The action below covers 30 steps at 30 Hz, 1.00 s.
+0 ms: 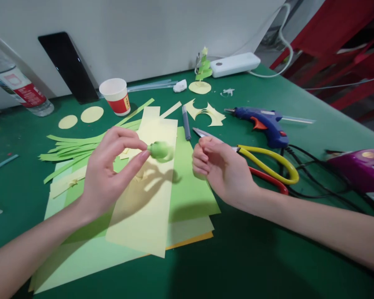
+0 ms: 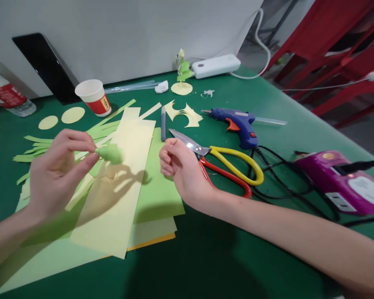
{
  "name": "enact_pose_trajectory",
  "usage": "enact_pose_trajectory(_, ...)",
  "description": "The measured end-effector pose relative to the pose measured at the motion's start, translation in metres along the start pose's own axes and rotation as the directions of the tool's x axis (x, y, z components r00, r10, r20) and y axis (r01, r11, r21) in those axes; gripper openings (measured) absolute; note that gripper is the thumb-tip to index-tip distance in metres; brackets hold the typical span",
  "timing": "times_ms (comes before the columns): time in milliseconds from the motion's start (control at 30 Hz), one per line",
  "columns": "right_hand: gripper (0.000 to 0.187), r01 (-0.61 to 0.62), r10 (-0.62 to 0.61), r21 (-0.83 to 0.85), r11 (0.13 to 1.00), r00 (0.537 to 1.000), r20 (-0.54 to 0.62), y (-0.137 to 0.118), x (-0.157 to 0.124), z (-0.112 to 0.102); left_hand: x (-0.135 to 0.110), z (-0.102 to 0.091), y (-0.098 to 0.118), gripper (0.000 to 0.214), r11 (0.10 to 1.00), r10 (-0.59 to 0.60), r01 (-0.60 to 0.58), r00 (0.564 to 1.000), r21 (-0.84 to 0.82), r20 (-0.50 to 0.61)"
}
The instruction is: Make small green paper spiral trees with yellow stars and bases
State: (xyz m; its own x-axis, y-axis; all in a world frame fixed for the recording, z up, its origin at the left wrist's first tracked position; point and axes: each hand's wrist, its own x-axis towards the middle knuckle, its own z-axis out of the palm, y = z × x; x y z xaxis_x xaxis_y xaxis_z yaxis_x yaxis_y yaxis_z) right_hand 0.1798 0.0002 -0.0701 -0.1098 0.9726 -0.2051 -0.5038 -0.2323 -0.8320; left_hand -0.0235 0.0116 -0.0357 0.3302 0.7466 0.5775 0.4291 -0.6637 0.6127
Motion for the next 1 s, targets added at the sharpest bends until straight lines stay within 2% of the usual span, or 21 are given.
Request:
enact_pose_trajectory(100,0.014,0.073,-0.071,-0.129,0.989,0.997,0.020,-0.008,-0.002,0.002,0.006,-0.006,0.002,0.013,0.957,0.208,-0.213,0.977,0.198,0.050)
enact_pose_trajectory(167,0.005,0.185,-0.160,-0.309,0.933,0.981,0.105,-0.014,-0.005,0.004,0.007,-0.009,0.004,0.013,0.876,0.342,-0.356,0.934,0.325,0.103)
enact_pose_trajectory(233,0.004,0.371,-0.274,-0.493,0.787,0.926,0.259,-0.021,-0.009,0.005,0.007,-0.009,0.007,0.012,0.779,0.442,-0.468,0.882,0.417,0.163)
enact_pose_trajectory(300,0.011,0.527,-0.314,-0.582,0.619,0.845,0.432,-0.029,-0.013,0.007,0.005,-0.008,0.011,0.012,0.685,0.522,-0.566,0.820,0.459,0.232)
enact_pose_trajectory(333,0.013,0.566,-0.284,-0.599,0.567,0.817,0.503,-0.033,-0.014,0.008,0.004,-0.007,0.014,0.013,0.647,0.555,-0.606,0.791,0.463,0.259)
enact_pose_trajectory(400,0.018,0.567,-0.154,-0.616,0.547,0.791,0.592,-0.037,-0.017,0.009,0.001,-0.006,0.019,0.015,0.593,0.605,-0.667,0.739,0.451,0.297)
enact_pose_trajectory(533,0.021,0.376,0.172,-0.666,0.645,0.778,0.605,-0.037,-0.021,0.012,-0.004,-0.007,0.026,0.013,0.541,0.640,-0.733,0.677,0.412,0.365)
enact_pose_trajectory(600,0.019,0.268,0.248,-0.673,0.690,0.785,0.567,-0.035,-0.023,0.013,-0.005,-0.008,0.027,0.013,0.530,0.631,-0.744,0.666,0.407,0.397)
enact_pose_trajectory(667,0.016,0.232,0.218,-0.662,0.712,0.823,0.524,-0.035,-0.025,0.014,-0.003,-0.010,0.027,0.015,0.525,0.627,-0.741,0.669,0.418,0.400)
enact_pose_trajectory(767,0.010,0.291,0.032,-0.637,0.714,0.895,0.444,-0.038,-0.027,0.015,0.001,-0.011,0.029,0.017,0.549,0.623,-0.708,0.701,0.444,0.348)
enact_pose_trajectory(833,0.007,0.327,-0.081,-0.609,0.723,0.915,0.395,-0.040,-0.027,0.016,0.003,-0.011,0.029,0.015,0.631,0.579,-0.647,0.760,0.427,0.295)
enact_pose_trajectory(867,0.009,0.344,-0.131,-0.585,0.735,0.918,0.375,-0.041,-0.027,0.016,0.004,-0.011,0.030,0.014,0.697,0.529,-0.596,0.803,0.399,0.274)
enact_pose_trajectory(933,0.013,0.394,-0.231,-0.531,0.750,0.908,0.348,-0.043,-0.026,0.016,0.004,-0.011,0.029,0.012,0.846,0.384,-0.439,0.895,0.301,0.227)
enact_pose_trajectory(1000,0.017,0.444,-0.294,-0.500,0.743,0.889,0.351,-0.044,-0.027,0.015,0.003,-0.009,0.028,0.012,0.951,0.227,-0.259,0.955,0.167,0.192)
